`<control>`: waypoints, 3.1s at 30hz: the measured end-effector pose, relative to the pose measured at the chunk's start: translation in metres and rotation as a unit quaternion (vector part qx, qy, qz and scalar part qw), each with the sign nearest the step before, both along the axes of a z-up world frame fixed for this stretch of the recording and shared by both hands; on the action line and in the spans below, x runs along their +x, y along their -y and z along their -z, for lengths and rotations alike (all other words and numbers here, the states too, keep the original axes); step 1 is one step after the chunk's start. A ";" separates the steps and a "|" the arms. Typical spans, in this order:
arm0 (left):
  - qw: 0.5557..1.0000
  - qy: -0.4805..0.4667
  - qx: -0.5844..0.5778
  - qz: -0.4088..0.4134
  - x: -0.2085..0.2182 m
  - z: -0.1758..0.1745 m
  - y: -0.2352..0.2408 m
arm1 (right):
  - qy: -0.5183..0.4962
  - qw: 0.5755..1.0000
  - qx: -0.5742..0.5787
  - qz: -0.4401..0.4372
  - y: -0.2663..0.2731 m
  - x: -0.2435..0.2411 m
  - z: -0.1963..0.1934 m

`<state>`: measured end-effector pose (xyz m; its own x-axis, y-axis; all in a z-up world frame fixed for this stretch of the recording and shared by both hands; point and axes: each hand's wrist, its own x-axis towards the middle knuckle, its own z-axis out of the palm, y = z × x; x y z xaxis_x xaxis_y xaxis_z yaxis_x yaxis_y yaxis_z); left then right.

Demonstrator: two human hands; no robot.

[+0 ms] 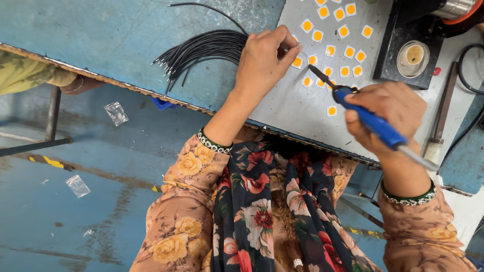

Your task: The person uses a soldering iron to attach wires to small square LED modules arranged on a work surface. They repeatedly position the wire and apply the soldering iron to secure connections.

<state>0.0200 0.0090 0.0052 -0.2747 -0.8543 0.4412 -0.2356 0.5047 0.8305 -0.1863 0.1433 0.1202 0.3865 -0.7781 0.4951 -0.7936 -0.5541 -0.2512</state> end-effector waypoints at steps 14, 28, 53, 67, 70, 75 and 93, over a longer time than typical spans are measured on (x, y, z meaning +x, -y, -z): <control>0.994 -0.035 0.010 -0.102 0.012 0.003 0.017 | 0.290 0.948 -0.002 0.131 -0.008 -0.027 0.051; 0.992 0.036 -0.044 -0.114 0.005 0.007 0.019 | 0.293 0.947 0.026 0.129 0.013 -0.014 0.064; 0.991 0.024 -0.043 -0.122 0.005 0.005 0.018 | 0.043 0.999 0.009 -0.018 0.045 -0.007 0.012; 0.985 0.020 -0.026 -0.168 0.021 -0.003 0.009 | 0.179 0.983 0.003 0.050 0.029 -0.029 0.038; 0.986 0.037 -0.024 -0.163 0.022 -0.002 0.010 | 0.172 0.984 0.008 0.045 0.036 -0.022 0.040; 0.986 0.043 -0.020 -0.158 0.020 0.000 0.011 | 0.156 0.987 0.008 0.047 0.041 -0.014 0.040; 0.985 0.052 -0.039 -0.162 0.019 0.002 0.012 | 0.107 0.994 0.003 0.009 0.047 -0.002 0.036</control>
